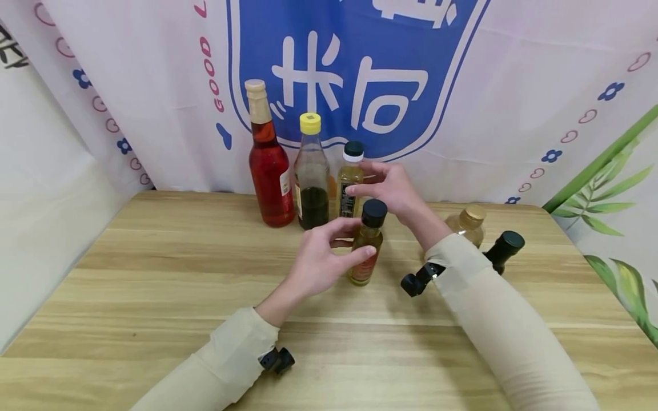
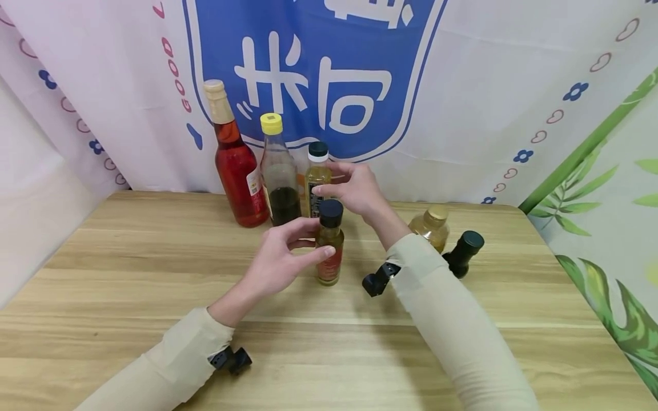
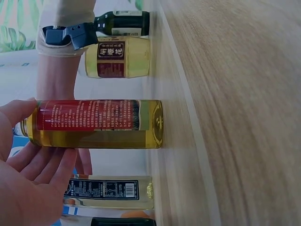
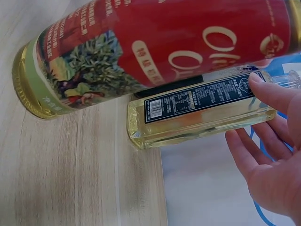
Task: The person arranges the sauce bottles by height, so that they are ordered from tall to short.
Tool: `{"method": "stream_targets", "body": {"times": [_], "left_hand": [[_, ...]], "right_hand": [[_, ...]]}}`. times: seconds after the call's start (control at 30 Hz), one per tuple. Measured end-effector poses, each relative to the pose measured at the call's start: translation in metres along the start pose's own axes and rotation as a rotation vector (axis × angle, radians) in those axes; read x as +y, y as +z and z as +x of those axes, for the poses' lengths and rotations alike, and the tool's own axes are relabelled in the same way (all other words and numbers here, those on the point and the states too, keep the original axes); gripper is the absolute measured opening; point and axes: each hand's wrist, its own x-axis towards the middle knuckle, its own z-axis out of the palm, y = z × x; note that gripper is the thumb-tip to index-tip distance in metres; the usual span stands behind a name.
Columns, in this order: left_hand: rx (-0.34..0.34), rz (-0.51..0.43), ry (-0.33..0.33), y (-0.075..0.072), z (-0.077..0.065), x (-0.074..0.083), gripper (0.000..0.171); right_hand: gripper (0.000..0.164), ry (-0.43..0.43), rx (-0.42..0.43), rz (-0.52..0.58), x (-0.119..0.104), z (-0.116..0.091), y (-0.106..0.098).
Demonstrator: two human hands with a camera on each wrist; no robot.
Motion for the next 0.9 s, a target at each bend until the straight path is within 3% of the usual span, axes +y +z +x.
{"method": "stream_targets", "body": {"times": [0.33,0.9], "left_hand": [[-0.003,-0.004,-0.012,0.0,-0.001,0.0,0.05],[-0.003,-0.028,-0.028,0.0,-0.001,0.001,0.049]], "right_hand": [[0.057,-0.032,-0.029,0.014,-0.001,-0.001,0.006],[0.059,-0.013,-0.039,-0.012,-0.005,0.001,0.011]]}}
